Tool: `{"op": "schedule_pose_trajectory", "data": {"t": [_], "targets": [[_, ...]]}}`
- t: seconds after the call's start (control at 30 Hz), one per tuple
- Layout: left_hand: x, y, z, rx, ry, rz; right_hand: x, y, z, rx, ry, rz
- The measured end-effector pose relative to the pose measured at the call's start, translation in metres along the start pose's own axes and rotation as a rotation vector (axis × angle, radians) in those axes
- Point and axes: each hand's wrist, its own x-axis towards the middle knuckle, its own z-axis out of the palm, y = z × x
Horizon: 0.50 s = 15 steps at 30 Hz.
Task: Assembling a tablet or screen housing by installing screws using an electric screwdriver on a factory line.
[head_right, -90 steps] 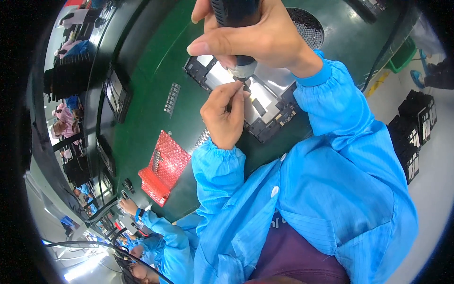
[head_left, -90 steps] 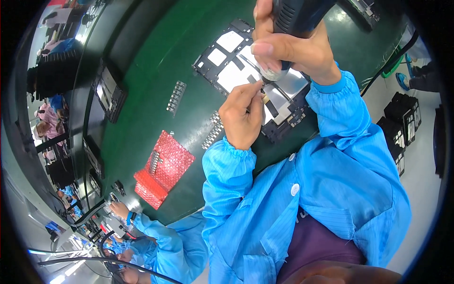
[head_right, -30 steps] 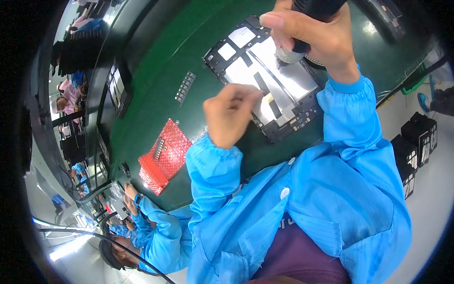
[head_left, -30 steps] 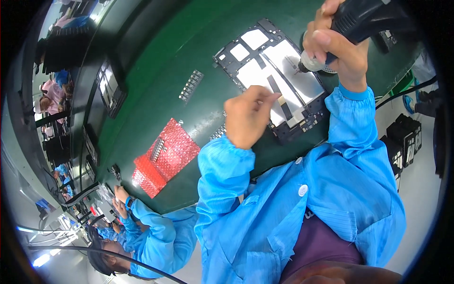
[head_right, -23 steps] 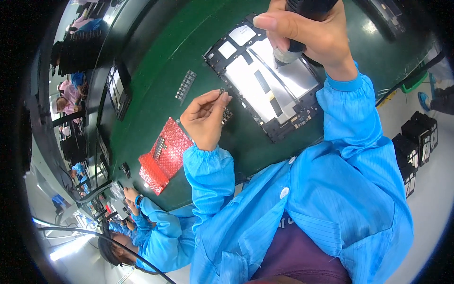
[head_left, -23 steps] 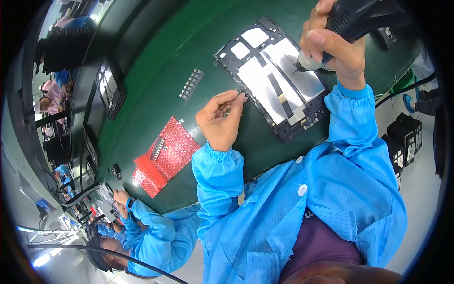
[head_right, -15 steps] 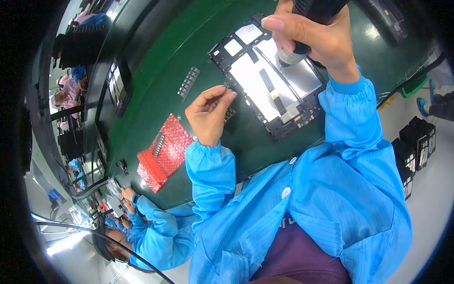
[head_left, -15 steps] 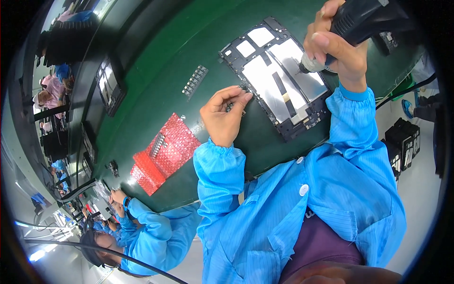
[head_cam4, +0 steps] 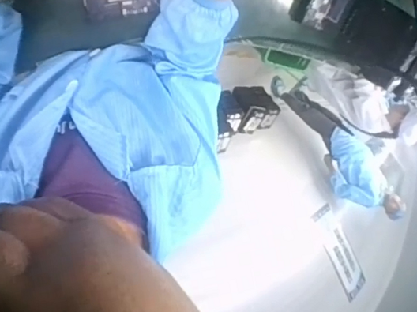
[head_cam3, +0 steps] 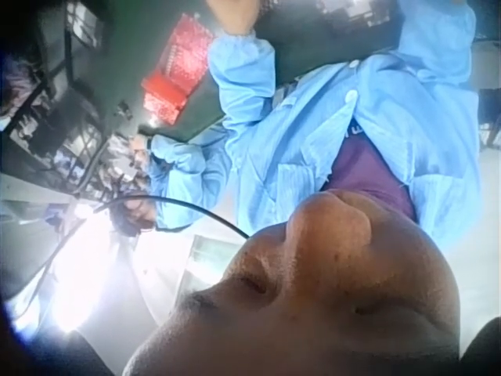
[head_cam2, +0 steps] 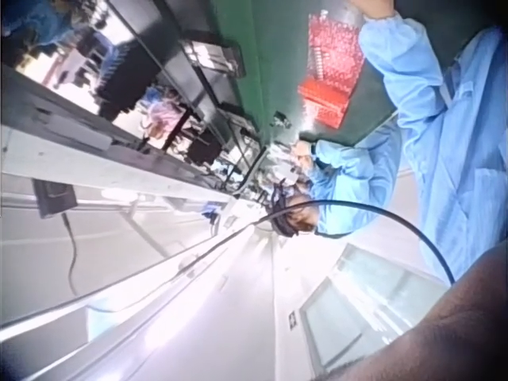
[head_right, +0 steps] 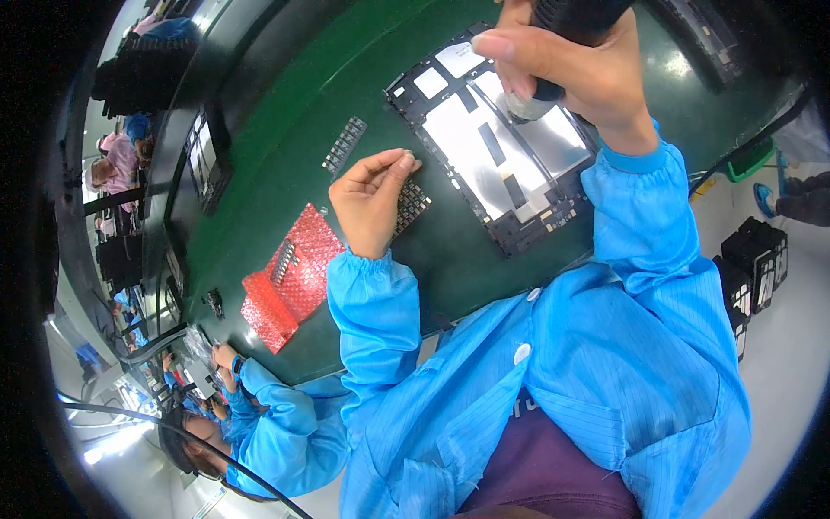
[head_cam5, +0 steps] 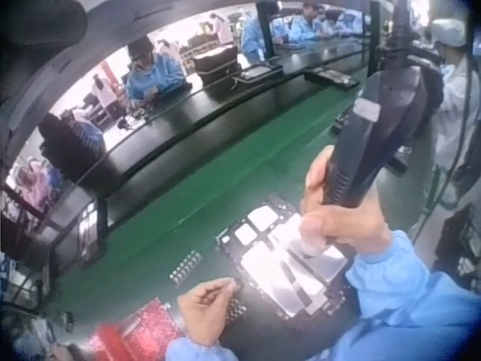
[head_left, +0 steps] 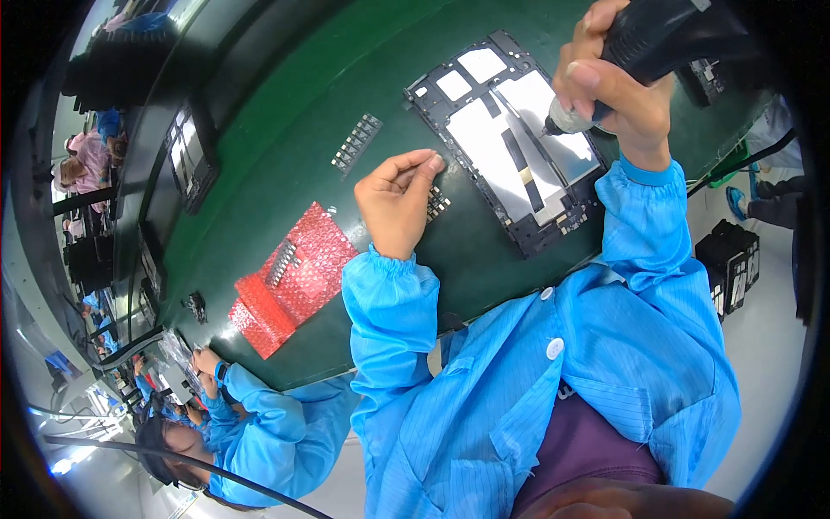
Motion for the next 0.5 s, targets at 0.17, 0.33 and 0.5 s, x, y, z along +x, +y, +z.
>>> {"op": "schedule_pose_trajectory", "data": {"t": [0.17,0.33,0.5], "targets": [[0.003,0.008,0.015,-0.211,-0.032,-0.117,0.057,0.065,-0.002,0.622,-0.69,-0.864],[0.01,0.003,0.017,0.041,-0.051,-0.145,0.029,0.041,0.012,0.216,-0.528,-0.492],[0.016,-0.01,0.017,0.2,-0.058,0.009,0.019,0.038,0.023,-0.092,-0.338,-0.105]]}}
